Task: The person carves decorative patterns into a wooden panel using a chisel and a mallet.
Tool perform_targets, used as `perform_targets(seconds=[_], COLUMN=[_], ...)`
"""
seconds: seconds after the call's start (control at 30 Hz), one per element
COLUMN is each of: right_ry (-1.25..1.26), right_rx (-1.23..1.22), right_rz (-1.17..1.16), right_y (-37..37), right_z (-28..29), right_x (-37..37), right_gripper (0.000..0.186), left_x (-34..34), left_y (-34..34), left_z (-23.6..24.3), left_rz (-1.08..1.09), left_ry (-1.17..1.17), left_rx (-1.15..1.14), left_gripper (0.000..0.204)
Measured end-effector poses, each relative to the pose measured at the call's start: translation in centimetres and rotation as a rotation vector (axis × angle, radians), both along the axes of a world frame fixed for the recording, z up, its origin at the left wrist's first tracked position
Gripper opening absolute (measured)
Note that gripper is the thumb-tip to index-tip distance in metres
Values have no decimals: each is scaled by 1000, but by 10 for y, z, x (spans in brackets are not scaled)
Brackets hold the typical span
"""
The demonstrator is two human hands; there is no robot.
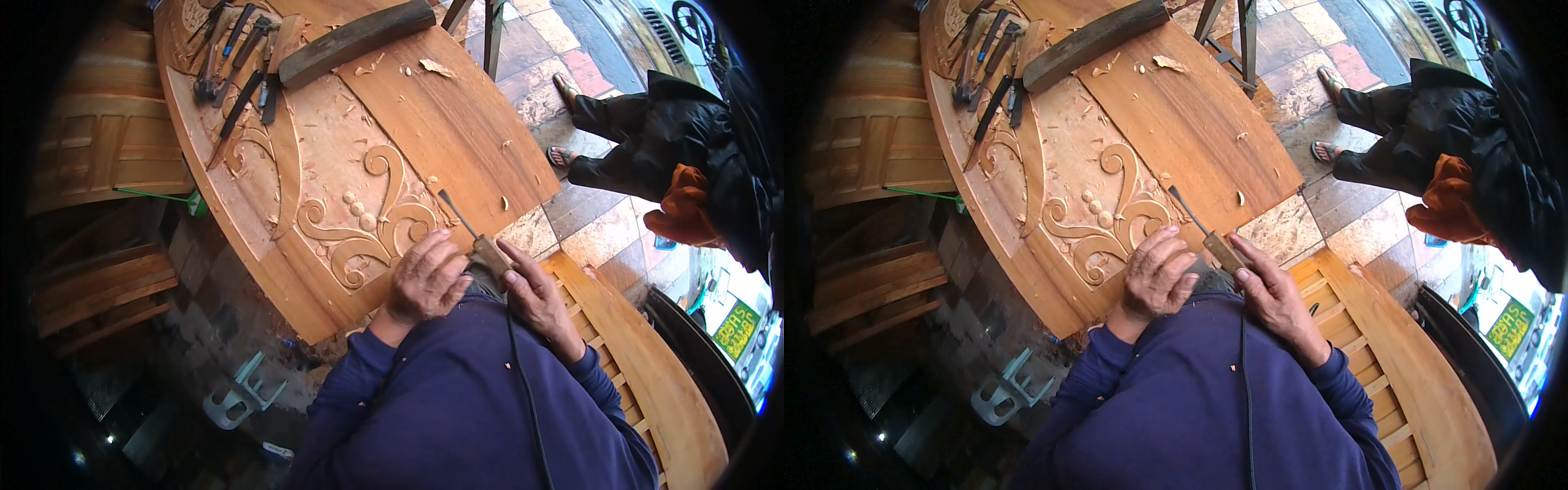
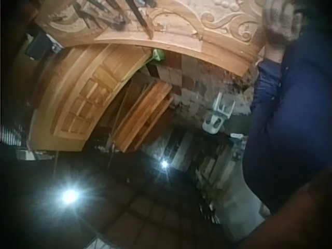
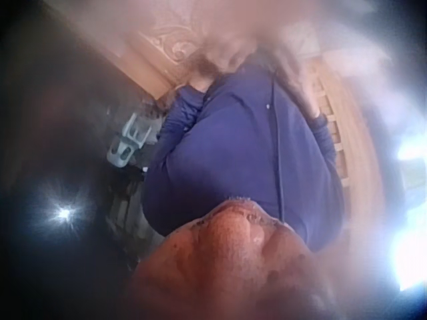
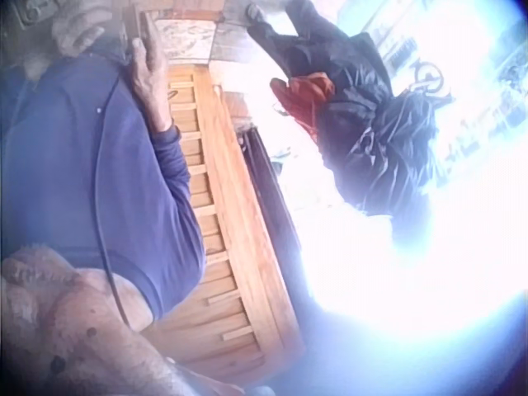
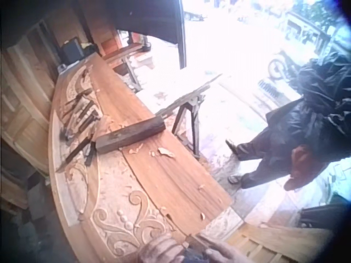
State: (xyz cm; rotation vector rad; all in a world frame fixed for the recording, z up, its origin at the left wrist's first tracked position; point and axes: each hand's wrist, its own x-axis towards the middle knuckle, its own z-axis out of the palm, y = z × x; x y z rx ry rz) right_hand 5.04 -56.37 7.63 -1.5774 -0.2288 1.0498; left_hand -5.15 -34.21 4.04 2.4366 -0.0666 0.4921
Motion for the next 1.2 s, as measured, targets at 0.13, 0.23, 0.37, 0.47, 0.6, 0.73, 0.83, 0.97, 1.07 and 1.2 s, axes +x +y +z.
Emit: perform_targets(seconds=[0.13, 0.23, 0.37, 0.47, 0.6, 0.73, 0.83, 0.97, 1.07, 1.2], right_ry=[-282, -115, -14, 136, 108, 102, 120, 141, 215, -235], right_rx=[-19, -103, -70, -45, -23, -128, -168, -146, -63, -112], right_rz=[-31, -24, -206, -237, -275, -236, -233, -271, -321, -127], right_y=[11, 19, 32, 40, 49, 66, 66, 68, 67, 72], right_z=[-11, -6, -2, 10, 18, 46, 42, 25, 20, 37], right_x=[-27, -32, -45, -47, -55, -49, -49, -52, -53, -62], right_gripper=[39, 37, 36, 38, 40, 41, 42, 43, 42, 39], left_x=[43, 60, 64, 59, 58, 55, 54, 55, 56, 50], left_y=[-4, -1, 1, 7, 12, 16, 13, 14, 12, 22], left_z=[0, -14, -17, -17, -17, -20, -22, -28, -25, -18], left_rz=[-138, -267, -265, -270, -260, -236, -212, -169, -160, -123], left_ry=[-89, -61, -66, -43, -62, -71, -78, -50, -111, -279], left_rx=[-27, -120, -217, -269, -329, -372, -408, -457, -445, -392], left_gripper=[30, 31, 33, 35, 39, 39, 40, 41, 33, 34])
